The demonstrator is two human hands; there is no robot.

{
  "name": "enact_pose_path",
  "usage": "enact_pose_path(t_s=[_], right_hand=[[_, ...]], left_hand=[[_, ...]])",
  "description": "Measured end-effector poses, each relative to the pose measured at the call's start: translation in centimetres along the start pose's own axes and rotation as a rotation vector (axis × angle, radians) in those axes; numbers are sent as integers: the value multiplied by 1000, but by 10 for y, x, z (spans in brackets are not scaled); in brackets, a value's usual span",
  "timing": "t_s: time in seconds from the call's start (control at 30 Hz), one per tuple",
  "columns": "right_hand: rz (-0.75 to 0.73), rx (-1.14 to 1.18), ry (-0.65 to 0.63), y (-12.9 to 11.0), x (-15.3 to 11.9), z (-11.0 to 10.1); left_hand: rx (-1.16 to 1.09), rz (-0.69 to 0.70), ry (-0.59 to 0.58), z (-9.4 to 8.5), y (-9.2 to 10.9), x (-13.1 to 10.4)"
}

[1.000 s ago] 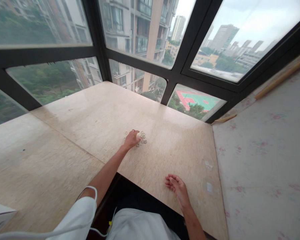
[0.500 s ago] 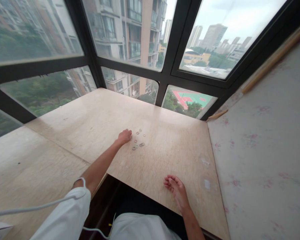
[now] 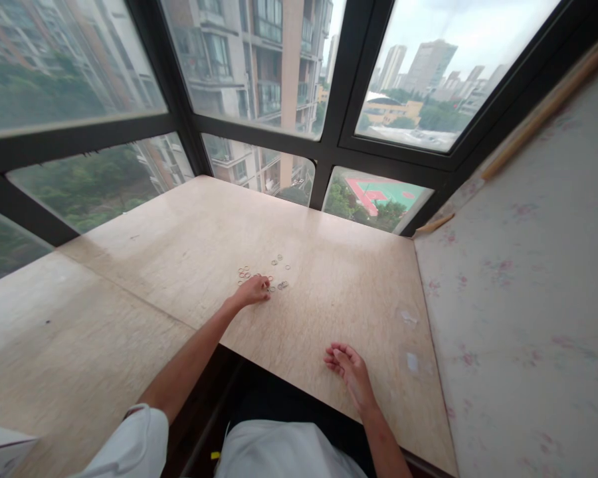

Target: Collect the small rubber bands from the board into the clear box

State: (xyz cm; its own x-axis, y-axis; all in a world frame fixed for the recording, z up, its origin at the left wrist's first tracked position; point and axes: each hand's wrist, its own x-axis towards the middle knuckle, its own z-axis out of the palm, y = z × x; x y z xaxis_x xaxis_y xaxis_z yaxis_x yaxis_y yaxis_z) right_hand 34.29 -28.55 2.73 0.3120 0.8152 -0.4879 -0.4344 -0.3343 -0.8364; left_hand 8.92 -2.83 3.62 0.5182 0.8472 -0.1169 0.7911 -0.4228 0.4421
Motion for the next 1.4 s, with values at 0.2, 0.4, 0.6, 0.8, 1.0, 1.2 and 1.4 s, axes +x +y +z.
enact_pose_path(t_s=[0.2, 0.4, 0.6, 0.8, 1.0, 1.2, 1.4], right_hand=[[-8, 3, 7, -1, -2, 2], [-7, -8, 8, -1, -2, 2], [-7, -18, 18, 2, 0, 0], [-2, -32, 25, 3, 2, 1], [-1, -52, 41, 4, 4, 2], [-7, -78, 61, 3, 2, 4], [-3, -112, 76, 3, 3, 6]], left_hand=[[-65, 26, 27, -2, 0, -5], [-191, -41, 127, 3, -1, -14], [-374, -155, 224, 6, -7, -17], [-550, -194, 259, 2, -12, -18], [-664, -241, 268, -1, -23, -17], [-640, -276, 334, -2, -33, -20], [-565, -275, 397, -3, -42, -25]])
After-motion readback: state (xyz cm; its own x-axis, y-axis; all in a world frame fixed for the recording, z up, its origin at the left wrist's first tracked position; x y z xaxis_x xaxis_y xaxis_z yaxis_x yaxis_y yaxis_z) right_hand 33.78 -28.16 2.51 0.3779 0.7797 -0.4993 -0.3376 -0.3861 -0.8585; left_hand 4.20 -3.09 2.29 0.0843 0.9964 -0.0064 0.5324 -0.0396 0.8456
